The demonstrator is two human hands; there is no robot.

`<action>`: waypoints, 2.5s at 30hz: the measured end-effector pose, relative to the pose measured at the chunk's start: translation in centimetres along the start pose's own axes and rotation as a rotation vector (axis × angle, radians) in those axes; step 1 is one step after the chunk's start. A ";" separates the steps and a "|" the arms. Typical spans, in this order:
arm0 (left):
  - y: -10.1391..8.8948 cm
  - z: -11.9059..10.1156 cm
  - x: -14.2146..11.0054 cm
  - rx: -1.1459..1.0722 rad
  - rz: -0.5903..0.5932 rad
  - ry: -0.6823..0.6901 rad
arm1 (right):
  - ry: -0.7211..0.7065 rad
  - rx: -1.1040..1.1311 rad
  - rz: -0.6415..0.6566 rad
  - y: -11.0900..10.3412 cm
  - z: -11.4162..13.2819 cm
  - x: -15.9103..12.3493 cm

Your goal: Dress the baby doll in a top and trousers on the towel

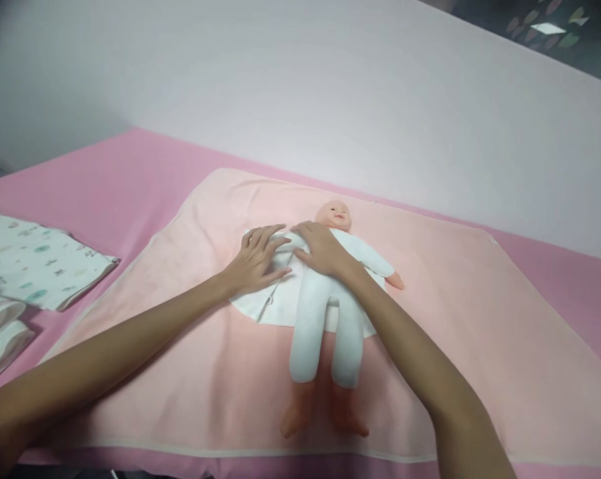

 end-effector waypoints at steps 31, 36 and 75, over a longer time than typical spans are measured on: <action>3.6 2.3 6.8 0.175 0.381 -0.438 | 0.313 0.282 -0.246 -1.0 -6.1 -0.7; 0.6 5.4 7.1 -0.114 0.301 -0.615 | 0.359 0.323 -0.249 -0.5 -6.5 -0.8; 1.6 -2.6 11.5 -0.010 -0.103 -0.351 | 0.405 -0.371 -0.523 -3.1 -8.2 -11.8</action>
Point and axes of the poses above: each hand's wrist, its own x-axis towards the middle knuckle, its own y-axis out of the palm, z = x × y, the point moved 7 cm from there along x, towards the middle knuckle, and after that the axes turned 8 degrees about -x, right-handed, at the moved point
